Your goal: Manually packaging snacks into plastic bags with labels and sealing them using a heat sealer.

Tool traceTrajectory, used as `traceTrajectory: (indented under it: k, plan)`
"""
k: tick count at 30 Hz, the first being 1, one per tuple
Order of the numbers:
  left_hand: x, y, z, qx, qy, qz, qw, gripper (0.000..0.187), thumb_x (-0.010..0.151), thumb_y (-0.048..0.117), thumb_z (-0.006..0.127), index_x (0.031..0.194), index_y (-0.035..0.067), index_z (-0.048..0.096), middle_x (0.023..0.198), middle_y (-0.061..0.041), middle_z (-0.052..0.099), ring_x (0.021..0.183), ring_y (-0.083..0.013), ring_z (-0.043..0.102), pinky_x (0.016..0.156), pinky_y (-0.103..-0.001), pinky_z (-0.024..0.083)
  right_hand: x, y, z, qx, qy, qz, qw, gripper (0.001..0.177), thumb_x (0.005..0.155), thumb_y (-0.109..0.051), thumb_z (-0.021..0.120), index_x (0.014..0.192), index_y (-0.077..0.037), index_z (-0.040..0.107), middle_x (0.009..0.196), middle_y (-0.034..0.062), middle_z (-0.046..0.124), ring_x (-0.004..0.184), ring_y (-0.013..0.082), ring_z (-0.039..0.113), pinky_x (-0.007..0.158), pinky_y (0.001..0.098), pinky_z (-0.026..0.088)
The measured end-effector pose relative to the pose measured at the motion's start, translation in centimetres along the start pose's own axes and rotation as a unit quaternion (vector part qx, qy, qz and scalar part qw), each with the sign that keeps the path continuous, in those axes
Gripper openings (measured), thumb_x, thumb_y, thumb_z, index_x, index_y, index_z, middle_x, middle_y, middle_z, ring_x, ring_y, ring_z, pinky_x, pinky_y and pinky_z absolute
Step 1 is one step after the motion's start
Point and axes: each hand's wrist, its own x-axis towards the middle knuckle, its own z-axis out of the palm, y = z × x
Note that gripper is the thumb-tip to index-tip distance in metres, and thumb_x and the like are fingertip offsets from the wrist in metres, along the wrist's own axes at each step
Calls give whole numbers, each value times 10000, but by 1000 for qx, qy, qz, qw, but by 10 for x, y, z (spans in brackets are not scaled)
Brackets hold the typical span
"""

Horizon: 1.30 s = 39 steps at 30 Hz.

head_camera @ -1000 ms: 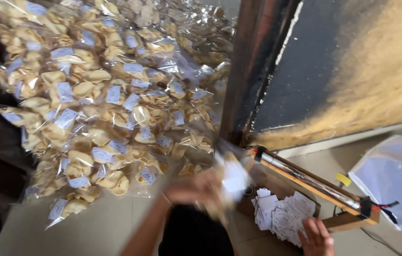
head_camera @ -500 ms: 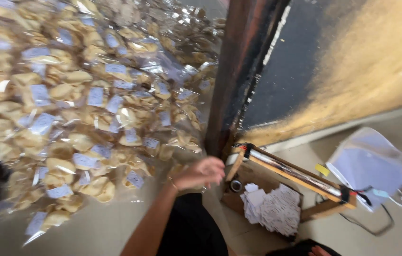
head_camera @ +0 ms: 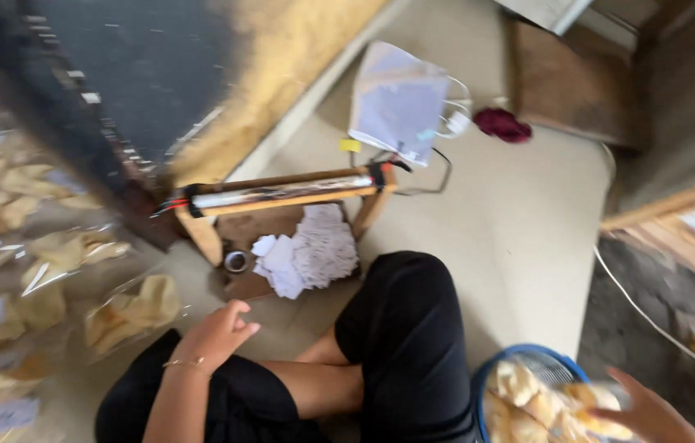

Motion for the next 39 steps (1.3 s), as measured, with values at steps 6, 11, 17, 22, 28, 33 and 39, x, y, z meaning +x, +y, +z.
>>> traceTrajectory:
  k: [6, 11, 17, 22, 28, 33, 39]
  plan:
    - [-15, 32, -18, 52, -34, -83, 995, 529, 893, 464, 641, 1359, 224, 566, 1180, 19, 776, 1076, -187, 739, 938, -327, 544, -101, -82, -22, 229, 84, 63, 968, 467, 759, 61, 830, 1209, -64, 829, 1091, 132, 852, 968, 274, 790, 843, 380, 624]
    - [-21, 44, -24, 64, -46, -113, 990, 544, 908, 478, 621, 1384, 224, 554, 1221, 23, 760, 1118, -187, 727, 962, -333, 537, -153, -98, -65, 266, 237, 82, 931, 341, 907, 83, 710, 1217, -26, 802, 1025, 160, 819, 871, 282, 720, 747, 402, 560]
    - [-37, 87, -30, 4, 104, 124, 987, 512, 823, 327, 746, 1310, 213, 632, 1167, 40, 779, 1026, -167, 742, 858, -327, 568, -252, -180, -126, 240, 510, -219, 797, 199, 1119, 159, 639, 1290, 109, 728, 1342, 238, 619, 1108, 311, 550, 982, 409, 464]
    - [-45, 139, -7, 3, 234, 288, 928, 901, 667, 358, 875, 1439, 117, 479, 1480, -84, 498, 1324, -280, 464, 1063, -417, 370, -283, -341, -140, 189, 459, -391, 775, 346, 744, 160, 781, 1045, -3, 733, 1141, 109, 743, 1005, 232, 703, 929, 346, 574]
    - [-49, 134, -5, -32, 279, 236, 930, 1149, 582, 424, 975, 1520, 102, 396, 1432, -95, 481, 1302, -246, 383, 1084, -417, 304, -307, -496, -108, 222, 186, -690, 664, 296, 767, 6, 694, 1030, -112, 762, 1061, 3, 736, 1045, 222, 657, 912, 353, 496]
    - [-51, 117, -15, -243, 230, 110, 936, 776, 655, 286, 932, 1324, 91, 589, 1141, -57, 797, 958, -159, 778, 819, -276, 598, -246, -560, -87, 368, 129, -671, 630, 268, 868, -107, 729, 1134, -74, 724, 1146, 71, 731, 1014, 222, 716, 879, 336, 583]
    - [-32, 109, -12, -424, 208, 149, 869, 794, 717, 131, 883, 1409, 32, 507, 1168, -110, 697, 1021, -195, 677, 881, -314, 573, -67, -615, 30, 316, 74, -374, 869, 462, 836, -345, 804, 1176, -43, 721, 1039, 67, 756, 845, 181, 711, 763, 297, 583]
